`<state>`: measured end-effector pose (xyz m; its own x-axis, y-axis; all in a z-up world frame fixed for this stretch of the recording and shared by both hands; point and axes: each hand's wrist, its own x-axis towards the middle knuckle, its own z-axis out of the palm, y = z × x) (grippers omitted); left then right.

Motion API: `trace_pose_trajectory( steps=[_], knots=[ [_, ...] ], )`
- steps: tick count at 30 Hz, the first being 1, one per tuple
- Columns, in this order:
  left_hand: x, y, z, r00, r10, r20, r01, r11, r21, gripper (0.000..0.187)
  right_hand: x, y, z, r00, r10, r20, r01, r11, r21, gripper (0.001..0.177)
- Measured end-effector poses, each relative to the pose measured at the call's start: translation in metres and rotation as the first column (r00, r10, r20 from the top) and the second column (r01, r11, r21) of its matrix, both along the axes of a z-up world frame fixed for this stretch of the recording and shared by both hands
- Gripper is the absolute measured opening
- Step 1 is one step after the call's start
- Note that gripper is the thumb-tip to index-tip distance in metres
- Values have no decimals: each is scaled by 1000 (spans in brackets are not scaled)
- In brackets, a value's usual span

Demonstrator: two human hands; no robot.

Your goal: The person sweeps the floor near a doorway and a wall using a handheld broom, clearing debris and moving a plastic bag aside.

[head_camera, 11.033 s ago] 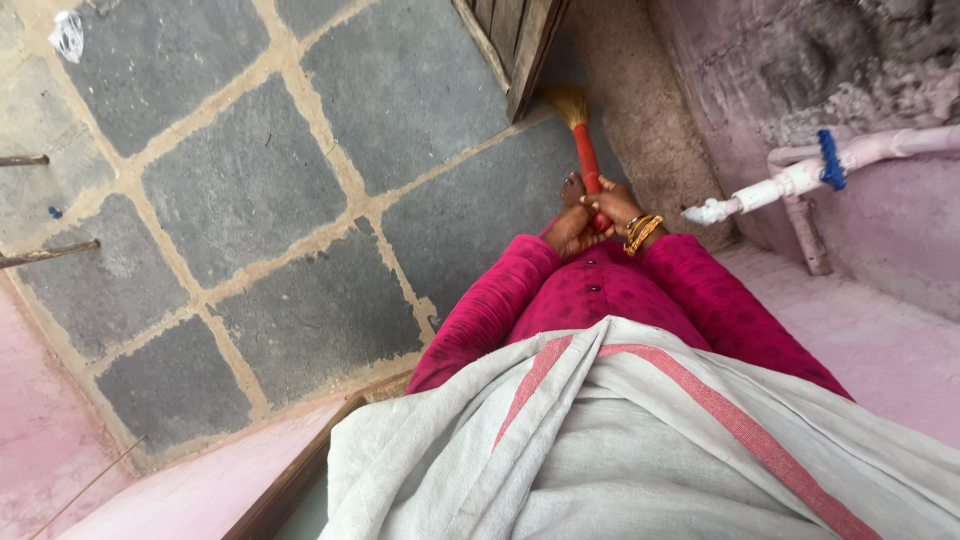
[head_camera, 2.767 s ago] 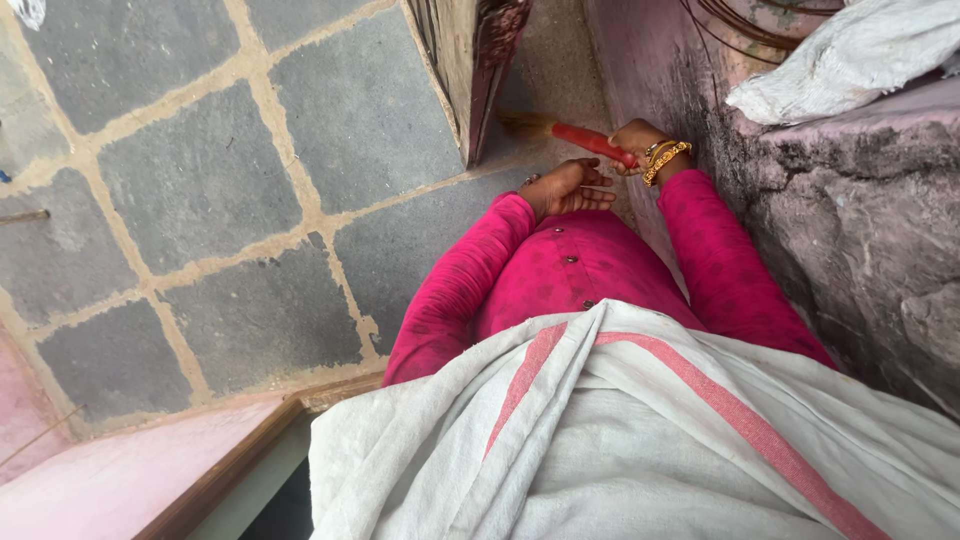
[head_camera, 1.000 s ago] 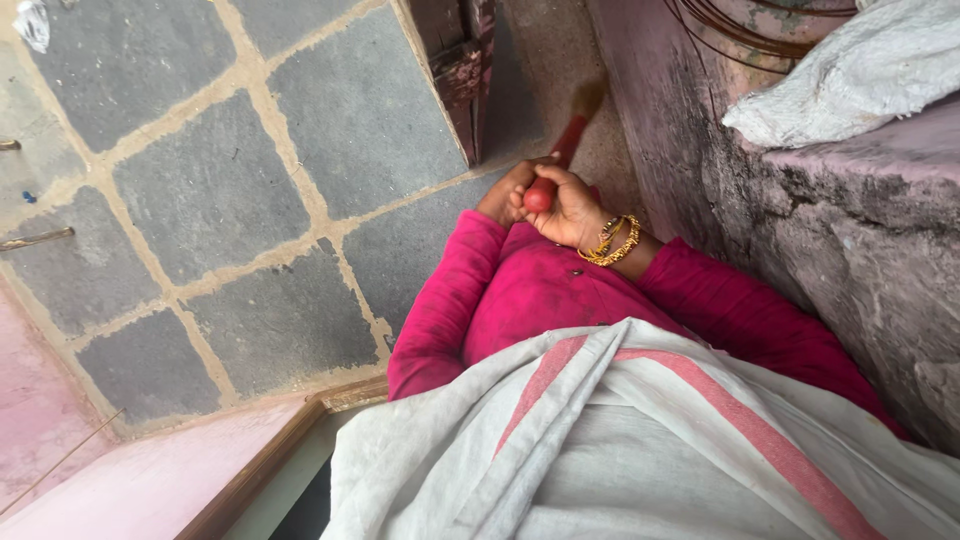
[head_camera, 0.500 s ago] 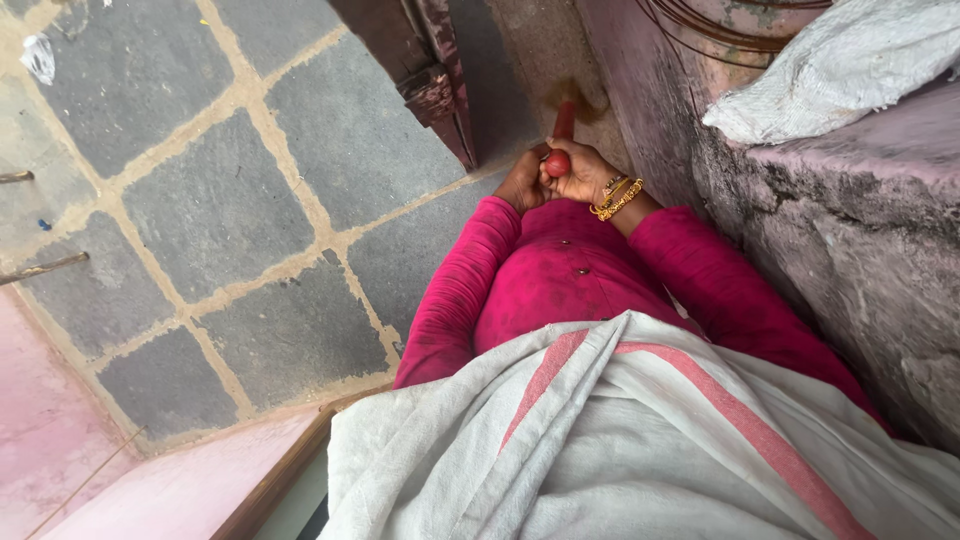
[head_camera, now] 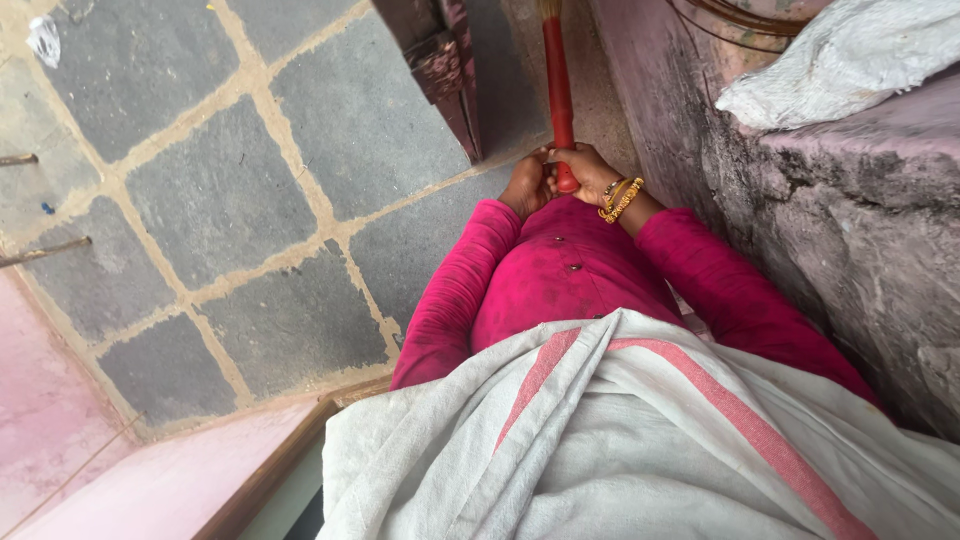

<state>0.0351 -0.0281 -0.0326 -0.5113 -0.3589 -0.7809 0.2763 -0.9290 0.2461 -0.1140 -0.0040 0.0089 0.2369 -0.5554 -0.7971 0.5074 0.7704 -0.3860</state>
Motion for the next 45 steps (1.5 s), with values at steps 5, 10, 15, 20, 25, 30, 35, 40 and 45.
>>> trace_pose_trajectory(
  steps=[5,10,15,20,25,30,35,40,45],
  knots=[
    [14,-2,11,999,-32,27,33,999,-21,65,28,7,-14,979,-197,56,193,979,68,16],
    [21,2,19,986,-143,-90,140,989,-41,80,50,23,-35,905,-374,202,329,917,225,15],
    [14,11,88,954,-296,47,294,954,53,82,21,31,-53,921,-241,306,153,946,285,18],
    [9,15,73,976,-166,139,174,984,-41,98,17,10,-52,908,-25,418,-62,979,194,20],
    [9,17,56,958,-114,263,175,960,-220,110,16,5,-48,947,-19,321,-59,971,232,25],
    [30,24,61,971,-102,214,159,950,-269,109,36,11,-49,953,-90,288,92,996,6,22],
    [51,30,41,983,-142,113,156,979,-130,78,67,21,-46,915,-284,285,242,954,175,14],
    [47,35,40,989,-98,-112,113,984,137,66,66,30,-48,898,-357,258,256,900,353,10],
    [40,30,54,991,47,-122,-45,999,24,58,40,11,-53,959,-49,280,-46,945,323,11]
  ],
)
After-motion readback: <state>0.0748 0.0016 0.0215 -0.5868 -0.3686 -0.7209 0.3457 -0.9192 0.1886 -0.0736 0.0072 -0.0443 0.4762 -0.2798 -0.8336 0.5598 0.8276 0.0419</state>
